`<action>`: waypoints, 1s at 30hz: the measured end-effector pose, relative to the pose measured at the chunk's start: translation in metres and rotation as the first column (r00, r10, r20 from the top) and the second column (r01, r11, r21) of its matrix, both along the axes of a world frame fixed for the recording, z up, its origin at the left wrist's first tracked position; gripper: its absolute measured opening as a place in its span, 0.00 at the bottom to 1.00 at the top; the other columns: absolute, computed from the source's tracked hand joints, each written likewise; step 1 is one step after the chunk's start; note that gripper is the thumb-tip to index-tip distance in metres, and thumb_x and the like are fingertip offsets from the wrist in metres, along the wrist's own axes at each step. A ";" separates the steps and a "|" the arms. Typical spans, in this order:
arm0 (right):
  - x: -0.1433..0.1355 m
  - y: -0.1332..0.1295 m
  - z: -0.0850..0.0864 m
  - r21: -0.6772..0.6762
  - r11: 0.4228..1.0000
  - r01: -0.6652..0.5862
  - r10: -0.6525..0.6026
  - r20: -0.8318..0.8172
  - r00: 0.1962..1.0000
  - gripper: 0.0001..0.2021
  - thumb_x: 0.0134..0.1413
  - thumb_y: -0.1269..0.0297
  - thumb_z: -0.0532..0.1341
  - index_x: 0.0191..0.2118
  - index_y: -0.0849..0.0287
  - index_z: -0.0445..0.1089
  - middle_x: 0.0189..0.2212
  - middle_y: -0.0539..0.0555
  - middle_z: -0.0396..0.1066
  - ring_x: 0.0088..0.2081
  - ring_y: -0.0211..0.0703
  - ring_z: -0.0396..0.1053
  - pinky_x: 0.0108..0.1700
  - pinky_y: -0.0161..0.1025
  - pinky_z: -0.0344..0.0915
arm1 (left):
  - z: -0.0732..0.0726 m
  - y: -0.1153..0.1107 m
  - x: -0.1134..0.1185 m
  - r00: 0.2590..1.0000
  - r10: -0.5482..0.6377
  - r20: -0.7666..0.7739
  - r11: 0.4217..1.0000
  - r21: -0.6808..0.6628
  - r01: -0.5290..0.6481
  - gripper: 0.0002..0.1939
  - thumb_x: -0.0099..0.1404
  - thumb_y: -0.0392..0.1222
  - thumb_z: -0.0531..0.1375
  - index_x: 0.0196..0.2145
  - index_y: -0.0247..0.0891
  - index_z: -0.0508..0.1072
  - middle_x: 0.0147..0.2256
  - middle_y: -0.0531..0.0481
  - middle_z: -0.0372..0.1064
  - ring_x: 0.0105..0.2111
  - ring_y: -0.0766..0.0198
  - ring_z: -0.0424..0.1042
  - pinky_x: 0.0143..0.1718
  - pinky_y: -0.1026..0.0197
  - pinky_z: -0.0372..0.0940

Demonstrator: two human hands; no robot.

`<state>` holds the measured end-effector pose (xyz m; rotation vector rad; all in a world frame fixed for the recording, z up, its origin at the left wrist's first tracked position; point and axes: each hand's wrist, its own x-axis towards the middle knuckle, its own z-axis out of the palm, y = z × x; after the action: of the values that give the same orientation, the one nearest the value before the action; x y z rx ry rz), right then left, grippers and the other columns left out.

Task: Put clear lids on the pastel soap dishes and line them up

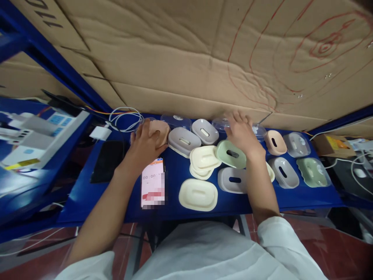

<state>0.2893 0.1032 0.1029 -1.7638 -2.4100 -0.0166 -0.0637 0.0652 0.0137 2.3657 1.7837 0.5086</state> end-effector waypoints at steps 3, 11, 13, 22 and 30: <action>-0.024 -0.011 0.003 -0.003 0.993 -0.115 0.115 0.024 0.993 0.22 0.71 0.74 0.52 0.63 0.61 0.73 0.66 0.65 0.71 0.67 0.62 0.67 0.69 0.59 0.58 | 0.000 0.002 0.003 0.998 0.039 -0.055 0.999 0.012 -0.038 0.19 0.74 0.47 0.62 0.56 0.33 0.74 0.77 0.27 0.41 0.74 0.25 0.52 0.69 0.25 0.57; -0.061 -0.002 -0.041 -0.251 0.961 -0.120 0.153 0.115 0.982 0.25 0.73 0.63 0.61 0.69 0.66 0.66 0.64 0.70 0.72 0.65 0.63 0.70 0.65 0.57 0.62 | 0.004 0.016 -0.007 0.963 0.041 0.266 0.991 0.113 -0.074 0.17 0.79 0.48 0.53 0.53 0.39 0.77 0.73 0.37 0.57 0.72 0.45 0.63 0.71 0.43 0.64; -0.056 0.001 -0.044 -0.248 0.961 -0.122 0.156 0.123 0.980 0.29 0.71 0.61 0.64 0.71 0.67 0.64 0.65 0.70 0.72 0.65 0.64 0.69 0.65 0.57 0.62 | 0.005 0.016 -0.005 0.948 0.052 0.313 0.991 0.100 -0.087 0.18 0.80 0.50 0.52 0.53 0.40 0.77 0.72 0.37 0.59 0.70 0.46 0.67 0.69 0.43 0.66; -0.053 0.004 -0.045 -0.240 0.953 -0.188 0.198 0.021 0.980 0.23 0.77 0.63 0.52 0.71 0.63 0.65 0.62 0.67 0.74 0.64 0.63 0.69 0.65 0.59 0.60 | -0.007 0.016 0.006 0.983 -0.016 0.181 0.988 0.151 -0.012 0.25 0.75 0.58 0.59 0.56 0.35 0.79 0.78 0.35 0.45 0.76 0.35 0.53 0.74 0.37 0.57; -0.018 0.002 -0.005 0.046 0.985 -0.163 0.169 -0.184 0.968 0.25 0.79 0.59 0.47 0.74 0.56 0.60 0.69 0.61 0.68 0.67 0.61 0.64 0.68 0.60 0.58 | -0.012 0.027 -0.007 0.970 -0.066 0.233 0.988 0.154 0.030 0.24 0.79 0.56 0.53 0.47 0.34 0.81 0.71 0.33 0.58 0.73 0.39 0.59 0.73 0.36 0.57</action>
<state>0.2713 0.1051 0.0983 -1.4725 -2.3976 0.1250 -0.0712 0.0924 0.0012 2.3182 1.6306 0.9063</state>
